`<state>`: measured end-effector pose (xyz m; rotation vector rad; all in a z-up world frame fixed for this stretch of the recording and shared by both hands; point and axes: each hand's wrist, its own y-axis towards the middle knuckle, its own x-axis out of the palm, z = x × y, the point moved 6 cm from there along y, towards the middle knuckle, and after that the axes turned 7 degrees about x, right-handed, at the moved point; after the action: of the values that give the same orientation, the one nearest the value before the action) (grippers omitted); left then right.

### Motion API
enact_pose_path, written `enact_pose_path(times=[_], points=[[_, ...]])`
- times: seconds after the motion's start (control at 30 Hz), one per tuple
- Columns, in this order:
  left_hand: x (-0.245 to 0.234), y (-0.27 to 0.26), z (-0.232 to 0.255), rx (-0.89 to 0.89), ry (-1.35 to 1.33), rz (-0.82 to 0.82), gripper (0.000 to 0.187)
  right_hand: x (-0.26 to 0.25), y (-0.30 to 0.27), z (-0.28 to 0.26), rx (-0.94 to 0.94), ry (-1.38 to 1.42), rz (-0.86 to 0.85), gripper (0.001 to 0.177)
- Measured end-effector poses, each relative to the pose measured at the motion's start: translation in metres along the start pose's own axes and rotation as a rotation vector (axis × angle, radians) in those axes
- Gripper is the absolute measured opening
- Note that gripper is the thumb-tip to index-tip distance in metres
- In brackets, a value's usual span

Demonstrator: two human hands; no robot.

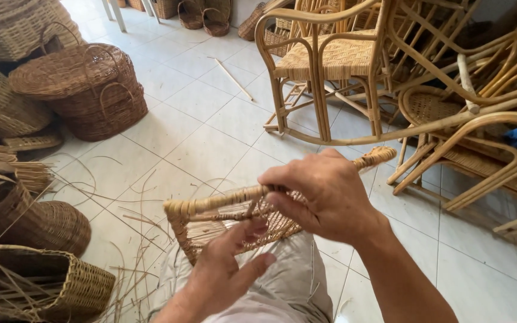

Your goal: The person weaves thin wooden strips into a flat rectangular piece for a basket by hand, pulling strips through the structure and securing the edges.

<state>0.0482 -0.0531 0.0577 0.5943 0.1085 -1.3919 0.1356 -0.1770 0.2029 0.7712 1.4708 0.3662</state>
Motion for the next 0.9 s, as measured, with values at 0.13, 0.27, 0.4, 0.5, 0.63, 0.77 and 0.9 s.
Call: enact_pose_path(times=[0.13, 0.27, 0.4, 0.5, 0.63, 0.77, 0.9], points=[[0.013, -0.019, -0.009, 0.011, 0.056, 0.008, 0.055, -0.013, -0.016, -0.019, -0.007, -0.018, 0.018, 0.025], [0.025, -0.030, -0.015, -0.036, -0.321, -0.041, 0.026, -0.017, -0.027, -0.027, 0.004, -0.008, 0.014, 0.022], [0.039, -0.039, -0.019, -0.097, -0.888, 0.036, 0.023, -0.018, -0.030, -0.027, 0.018, -0.009, 0.010, 0.020], [0.025, -0.040, 0.000, 0.172, -0.844, 0.131, 0.034, -0.018, -0.029, -0.028, -0.006, -0.023, 0.012, 0.022], [0.021, -0.042, 0.010, -0.056, -0.646, 0.068, 0.033, -0.018, -0.026, -0.027, -0.012, -0.015, -0.010, 0.026], [0.013, -0.032, 0.046, 0.239, -0.146, 0.087, 0.021, -0.018, -0.022, -0.026, -0.007, -0.034, -0.028, 0.026], [0.013, -0.026, 0.072, 0.568, 0.220, 0.047, 0.032, -0.016, -0.019, -0.023, 0.031, 0.013, -0.044, 0.026]])
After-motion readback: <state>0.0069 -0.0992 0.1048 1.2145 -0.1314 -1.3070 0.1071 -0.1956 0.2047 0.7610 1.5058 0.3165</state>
